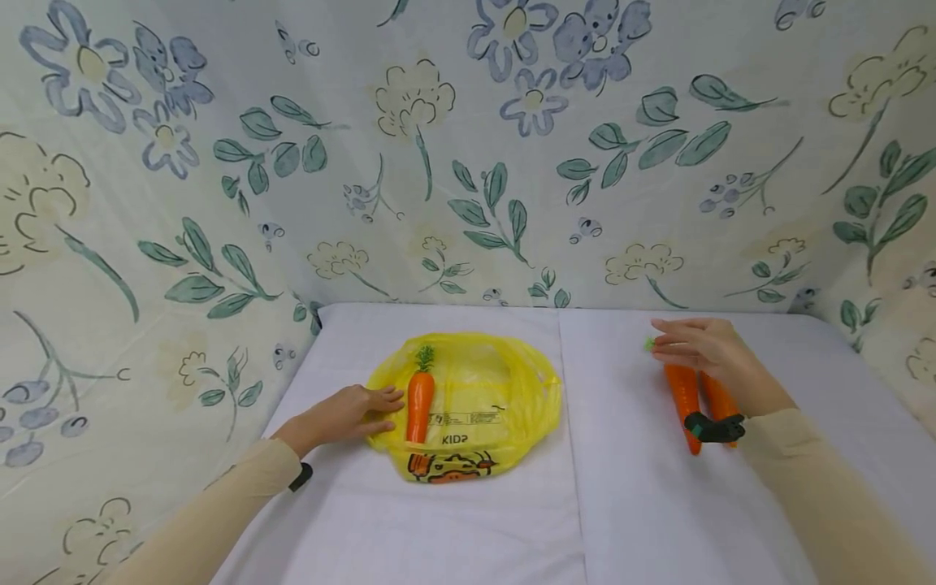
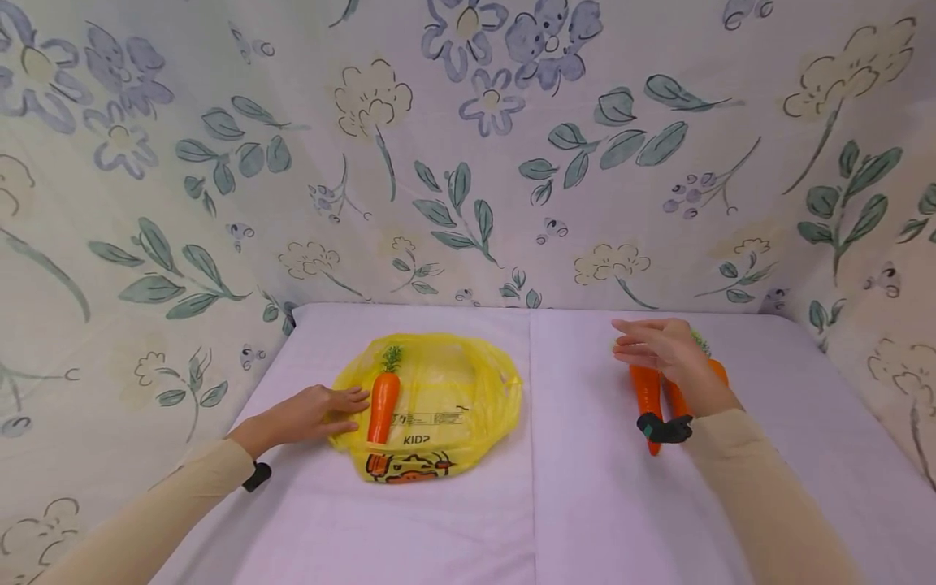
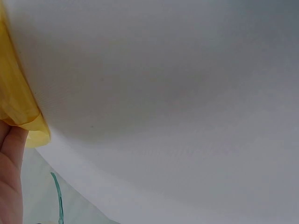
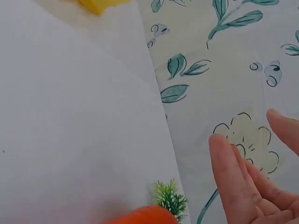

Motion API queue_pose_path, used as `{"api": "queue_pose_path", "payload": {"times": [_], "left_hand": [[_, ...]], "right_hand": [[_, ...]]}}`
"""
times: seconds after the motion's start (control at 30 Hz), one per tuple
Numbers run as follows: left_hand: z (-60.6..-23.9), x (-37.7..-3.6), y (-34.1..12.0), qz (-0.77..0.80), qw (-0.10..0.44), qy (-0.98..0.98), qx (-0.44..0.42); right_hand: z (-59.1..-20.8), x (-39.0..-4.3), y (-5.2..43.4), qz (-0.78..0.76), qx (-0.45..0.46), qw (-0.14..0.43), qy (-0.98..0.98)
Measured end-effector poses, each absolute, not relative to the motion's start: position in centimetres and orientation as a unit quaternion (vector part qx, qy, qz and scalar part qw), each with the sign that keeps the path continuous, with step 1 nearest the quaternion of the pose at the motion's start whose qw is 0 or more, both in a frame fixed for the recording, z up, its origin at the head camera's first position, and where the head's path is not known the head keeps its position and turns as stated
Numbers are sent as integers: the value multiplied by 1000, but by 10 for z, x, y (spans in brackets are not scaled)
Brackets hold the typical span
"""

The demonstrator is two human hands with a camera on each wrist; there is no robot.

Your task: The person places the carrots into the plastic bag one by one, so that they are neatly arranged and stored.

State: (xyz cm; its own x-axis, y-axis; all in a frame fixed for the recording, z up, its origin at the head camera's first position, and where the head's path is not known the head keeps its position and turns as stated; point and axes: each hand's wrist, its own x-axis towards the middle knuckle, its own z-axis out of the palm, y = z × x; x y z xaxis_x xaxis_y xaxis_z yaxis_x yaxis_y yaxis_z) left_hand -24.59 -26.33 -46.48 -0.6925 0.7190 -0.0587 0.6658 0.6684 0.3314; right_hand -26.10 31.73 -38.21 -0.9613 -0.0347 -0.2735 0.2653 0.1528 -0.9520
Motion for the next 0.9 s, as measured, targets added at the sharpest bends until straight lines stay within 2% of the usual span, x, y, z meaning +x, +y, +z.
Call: {"api": "queue_pose_path", "payload": {"times": [0.17,0.33,0.43,0.67,0.9], "left_hand": [[-464,-246,-263,145,89,907,385],[-462,-245,-263,151,89,906,385],[-461,-245,-262,152,89,906,385],[-462,-245,-262,146,86,908,383],[-464,-245,-263,148,84,907,385]], "right_hand": [[-386,-257,341,-643,90,107,753],[-388,-244,367,-577,31,99,810],[-390,-239,381,-574,28,98,812],[-399,-238,407,-641,64,91,759],[-409,-234,426,-557,98,73,821]]}}
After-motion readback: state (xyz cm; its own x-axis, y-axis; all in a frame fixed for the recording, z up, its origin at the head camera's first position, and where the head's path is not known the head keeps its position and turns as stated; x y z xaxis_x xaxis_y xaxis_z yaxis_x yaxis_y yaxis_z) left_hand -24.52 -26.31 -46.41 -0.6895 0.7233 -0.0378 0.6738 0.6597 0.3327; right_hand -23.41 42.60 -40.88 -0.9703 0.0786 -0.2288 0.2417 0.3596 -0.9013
